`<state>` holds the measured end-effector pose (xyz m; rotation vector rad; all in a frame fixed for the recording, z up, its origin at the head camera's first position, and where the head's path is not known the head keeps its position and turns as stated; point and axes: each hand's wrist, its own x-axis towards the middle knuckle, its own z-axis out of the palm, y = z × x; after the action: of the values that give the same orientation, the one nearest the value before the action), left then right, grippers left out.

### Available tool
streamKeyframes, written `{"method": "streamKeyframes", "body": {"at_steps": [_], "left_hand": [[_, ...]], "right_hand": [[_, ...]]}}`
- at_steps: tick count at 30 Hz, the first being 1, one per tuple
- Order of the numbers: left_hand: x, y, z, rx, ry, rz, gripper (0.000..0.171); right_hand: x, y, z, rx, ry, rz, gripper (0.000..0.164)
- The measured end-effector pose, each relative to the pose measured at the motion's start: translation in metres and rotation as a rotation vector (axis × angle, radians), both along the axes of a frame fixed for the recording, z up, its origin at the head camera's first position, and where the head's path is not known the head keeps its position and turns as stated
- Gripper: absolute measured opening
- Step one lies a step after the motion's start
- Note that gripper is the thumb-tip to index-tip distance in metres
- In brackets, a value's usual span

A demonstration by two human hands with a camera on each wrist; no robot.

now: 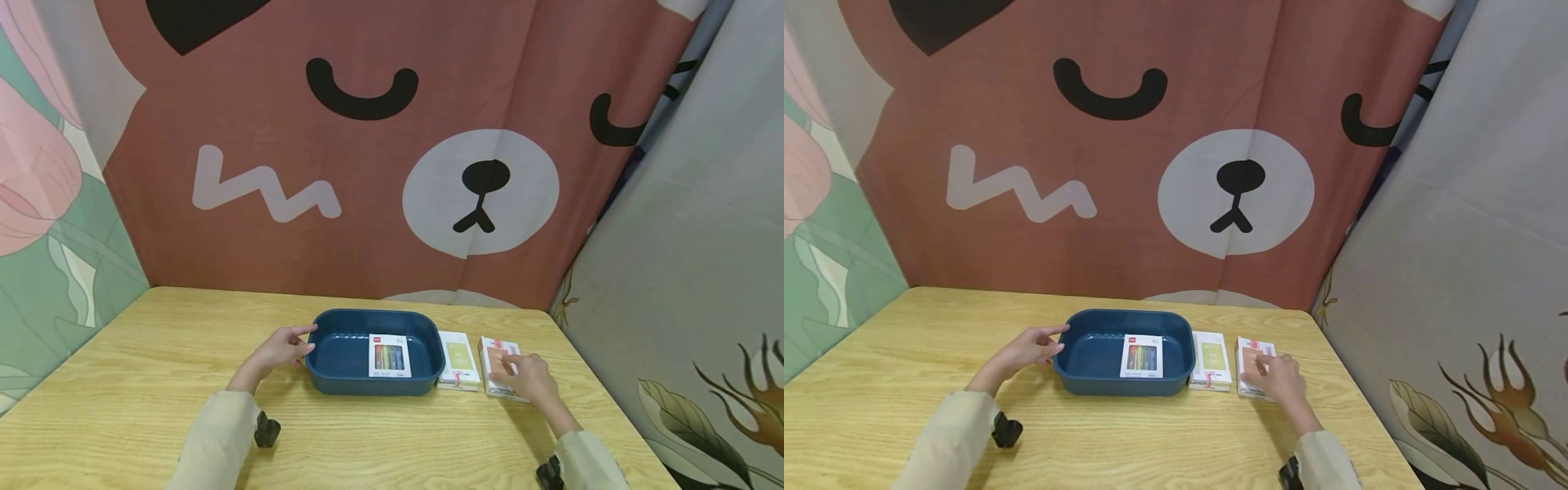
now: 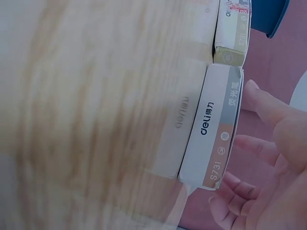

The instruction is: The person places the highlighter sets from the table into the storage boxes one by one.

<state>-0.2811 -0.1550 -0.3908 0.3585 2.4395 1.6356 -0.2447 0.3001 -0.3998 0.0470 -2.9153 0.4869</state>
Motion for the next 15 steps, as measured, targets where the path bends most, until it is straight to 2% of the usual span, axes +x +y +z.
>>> {"method": "streamKeyframes", "body": {"at_steps": [3, 8, 15], "left_hand": [[-0.0005, -0.0004, -0.0009, 0.004, -0.002, 0.003, 0.047], [-0.0004, -0.0007, -0.0004, 0.008, -0.011, 0.002, 0.047], [-0.0001, 0.0001, -0.0002, 0.002, -0.01, 0.009, 0.046]], "right_hand": [[-0.0005, -0.0009, 0.0002, 0.016, -0.046, -0.037, 0.045], [-0.0029, -0.002, -0.0001, 0.025, -0.109, -0.071, 0.052], [-0.0055, -0.0014, 0.0031, 0.043, -0.208, -0.077, 0.076]]}}
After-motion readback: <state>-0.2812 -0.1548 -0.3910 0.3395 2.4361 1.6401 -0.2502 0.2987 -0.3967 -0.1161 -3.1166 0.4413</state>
